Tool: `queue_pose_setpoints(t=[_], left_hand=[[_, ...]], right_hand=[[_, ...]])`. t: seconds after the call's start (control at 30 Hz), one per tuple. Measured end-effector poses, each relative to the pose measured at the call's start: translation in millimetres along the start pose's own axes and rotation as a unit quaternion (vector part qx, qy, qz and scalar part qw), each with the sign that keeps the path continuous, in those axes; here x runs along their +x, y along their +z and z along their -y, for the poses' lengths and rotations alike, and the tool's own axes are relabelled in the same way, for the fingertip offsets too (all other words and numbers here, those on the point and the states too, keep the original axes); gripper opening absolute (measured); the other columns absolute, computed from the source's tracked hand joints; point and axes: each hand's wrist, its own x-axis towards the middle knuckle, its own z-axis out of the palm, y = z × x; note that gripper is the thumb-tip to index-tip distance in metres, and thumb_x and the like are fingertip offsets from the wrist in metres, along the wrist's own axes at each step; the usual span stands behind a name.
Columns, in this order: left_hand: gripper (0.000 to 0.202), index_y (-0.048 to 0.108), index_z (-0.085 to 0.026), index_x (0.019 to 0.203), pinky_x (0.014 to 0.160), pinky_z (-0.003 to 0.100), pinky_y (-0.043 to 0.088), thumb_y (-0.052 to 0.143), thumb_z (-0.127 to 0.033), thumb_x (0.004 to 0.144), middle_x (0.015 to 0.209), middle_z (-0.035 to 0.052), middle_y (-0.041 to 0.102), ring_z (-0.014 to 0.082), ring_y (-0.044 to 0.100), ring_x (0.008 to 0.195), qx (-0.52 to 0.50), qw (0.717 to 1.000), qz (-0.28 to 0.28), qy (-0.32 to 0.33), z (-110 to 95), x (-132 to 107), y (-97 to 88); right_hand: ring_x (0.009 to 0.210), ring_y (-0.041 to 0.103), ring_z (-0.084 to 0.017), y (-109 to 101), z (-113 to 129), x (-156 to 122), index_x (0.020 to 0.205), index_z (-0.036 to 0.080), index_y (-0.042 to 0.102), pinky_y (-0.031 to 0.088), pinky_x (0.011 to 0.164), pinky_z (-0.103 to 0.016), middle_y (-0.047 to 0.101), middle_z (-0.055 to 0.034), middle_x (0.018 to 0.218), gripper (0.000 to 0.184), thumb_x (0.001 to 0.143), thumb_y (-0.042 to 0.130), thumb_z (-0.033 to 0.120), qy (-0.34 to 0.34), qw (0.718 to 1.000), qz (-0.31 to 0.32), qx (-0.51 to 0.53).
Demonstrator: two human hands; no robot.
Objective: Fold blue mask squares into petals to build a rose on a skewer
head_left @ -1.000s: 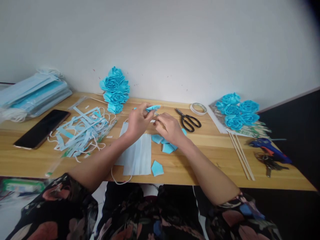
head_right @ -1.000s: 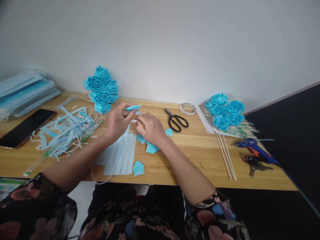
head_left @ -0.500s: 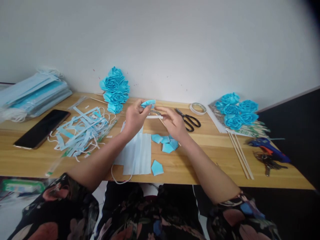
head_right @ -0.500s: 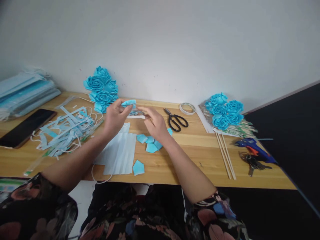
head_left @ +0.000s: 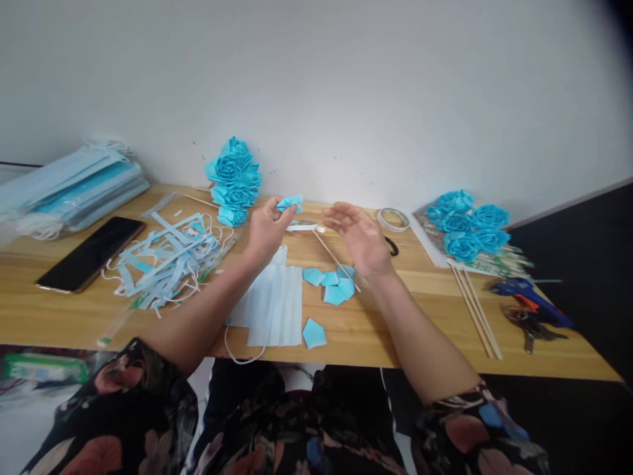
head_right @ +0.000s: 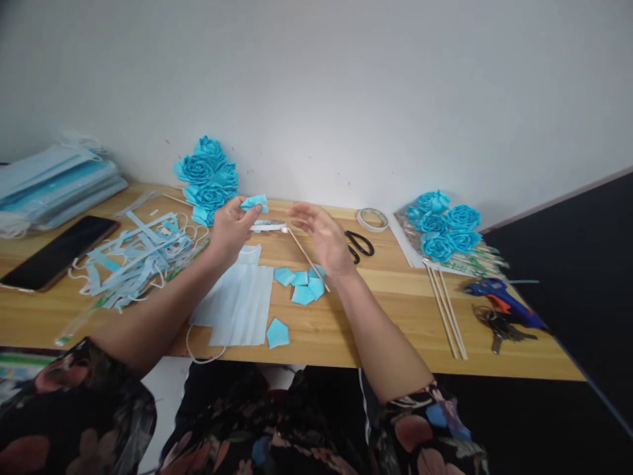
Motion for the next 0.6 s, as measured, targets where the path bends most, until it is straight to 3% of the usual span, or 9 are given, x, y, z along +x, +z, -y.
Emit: queue_pose_setpoints(t=[0.1,0.17,0.23,0.3,0.37,0.43,0.6], left_hand=[[0.017,0.060,-0.019,0.080,0.045,0.020,0.021,0.063,-0.036,0.082,0.051,-0.0089,0.030,0.0066,0.026,0.045,0.012,1.000,-0.013,0.018,5,2,-0.8],[0.018,0.060,-0.019,0.080,0.046,0.020,0.023,0.062,-0.036,0.082,0.052,-0.0090,0.031,0.0065,0.027,0.045,0.003,1.000,-0.015,0.021,5,3,-0.6],[0.018,0.060,-0.019,0.081,0.046,0.020,0.023,0.062,-0.037,0.082,0.052,-0.0094,0.031,0.0067,0.028,0.045,-0.007,1.000,-0.014,0.017,5,3,0.1],[0.018,0.060,-0.019,0.082,0.046,0.020,0.024,0.062,-0.037,0.082,0.051,-0.0098,0.031,0.0070,0.029,0.045,-0.012,1.000,-0.011,0.012,4,3,0.8],[0.019,0.060,-0.019,0.083,0.046,0.020,0.026,0.062,-0.038,0.082,0.051,-0.0098,0.033,0.0072,0.031,0.045,-0.015,1.000,-0.012,0.009,4,2,1.1],[0.020,0.060,-0.018,0.083,0.047,0.020,0.026,0.063,-0.038,0.081,0.052,-0.0092,0.035,0.0074,0.033,0.046,-0.015,1.000,-0.015,0.008,4,2,1.1],[0.023,0.061,-0.017,0.084,0.047,0.019,0.026,0.063,-0.040,0.081,0.054,-0.0079,0.039,0.0077,0.035,0.048,-0.020,1.000,-0.020,0.013,2,0,0.1]], right_hand=[[0.117,0.064,-0.024,-20,4,7,0.131,0.023,0.058,0.052,0.092,-0.039,0.068,-0.0117,0.126,0.054,0.097,0.031,0.056,0.012,0.996,-0.017,-0.084],[0.109,0.067,-0.025,-37,5,6,0.123,0.020,0.064,0.051,0.091,-0.038,0.072,-0.0126,0.117,0.043,0.095,0.044,0.046,0.048,0.967,-0.001,-0.251],[0.106,0.067,-0.028,-52,5,-1,0.116,0.019,0.069,0.049,0.089,-0.039,0.074,-0.0139,0.111,0.036,0.095,0.047,0.038,0.103,0.878,0.021,-0.467],[0.103,0.068,-0.031,-61,2,-15,0.115,0.017,0.069,0.048,0.084,-0.038,0.074,-0.0181,0.107,0.036,0.096,0.045,0.036,0.160,0.780,0.040,-0.604],[0.100,0.069,-0.030,-65,-3,-29,0.122,0.015,0.065,0.048,0.080,-0.036,0.073,-0.0206,0.108,0.039,0.098,0.044,0.037,0.193,0.730,0.055,-0.653],[0.099,0.069,-0.029,-67,-9,-39,0.126,0.014,0.062,0.047,0.079,-0.034,0.072,-0.0209,0.110,0.038,0.097,0.045,0.033,0.211,0.719,0.068,-0.658],[0.105,0.066,-0.027,-77,-23,-29,0.123,0.017,0.064,0.045,0.082,-0.031,0.071,-0.0162,0.117,0.033,0.092,0.053,0.025,0.190,0.779,0.084,-0.591]])
